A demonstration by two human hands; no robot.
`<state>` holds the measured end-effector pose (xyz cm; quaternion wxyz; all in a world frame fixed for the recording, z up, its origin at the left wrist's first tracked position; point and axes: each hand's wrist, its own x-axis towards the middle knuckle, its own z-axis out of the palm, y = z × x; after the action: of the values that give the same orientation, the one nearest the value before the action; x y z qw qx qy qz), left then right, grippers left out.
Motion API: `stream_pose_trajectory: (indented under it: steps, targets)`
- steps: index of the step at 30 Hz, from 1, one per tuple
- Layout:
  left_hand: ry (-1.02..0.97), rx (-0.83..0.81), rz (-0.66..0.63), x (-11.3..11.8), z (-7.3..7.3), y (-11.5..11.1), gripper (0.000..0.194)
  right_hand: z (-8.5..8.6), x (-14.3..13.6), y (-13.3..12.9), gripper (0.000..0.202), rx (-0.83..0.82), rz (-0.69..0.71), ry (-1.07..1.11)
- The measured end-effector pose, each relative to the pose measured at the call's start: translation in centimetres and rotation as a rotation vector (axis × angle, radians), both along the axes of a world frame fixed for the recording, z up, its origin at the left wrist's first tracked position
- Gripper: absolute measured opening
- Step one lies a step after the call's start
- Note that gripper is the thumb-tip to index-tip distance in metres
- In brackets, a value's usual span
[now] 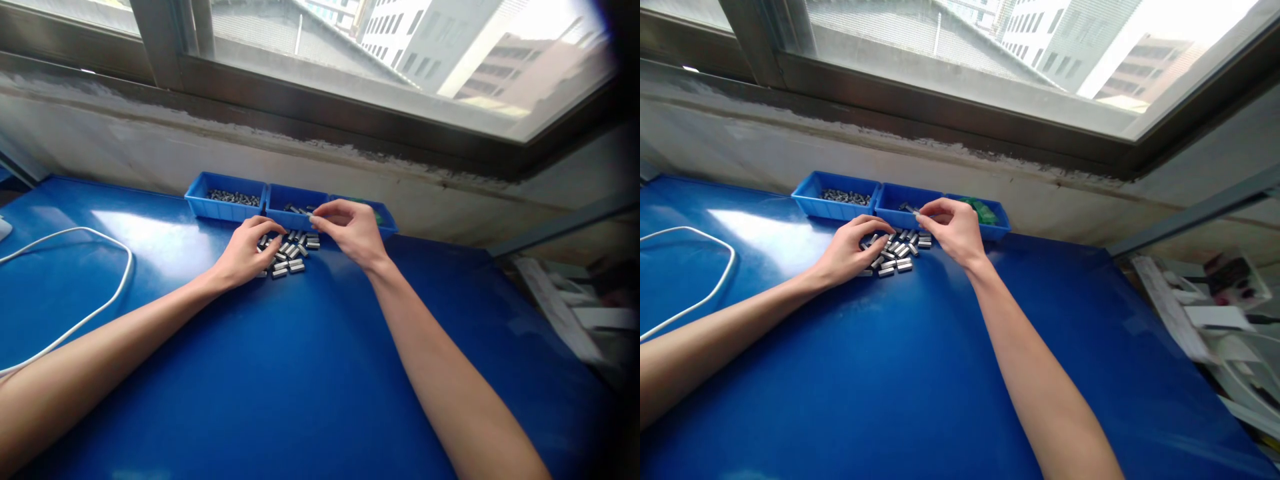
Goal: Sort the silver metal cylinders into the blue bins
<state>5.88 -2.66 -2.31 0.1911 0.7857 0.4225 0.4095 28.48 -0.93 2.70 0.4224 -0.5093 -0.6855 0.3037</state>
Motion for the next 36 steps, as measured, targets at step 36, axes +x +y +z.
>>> stream_pose_trajectory:
  steps: [36]
  targets:
    - [0.331,0.065,-0.308,-2.3,0.4,0.9,0.097,2.3,0.1,-1.7,0.025,-0.156,0.505,-0.700]
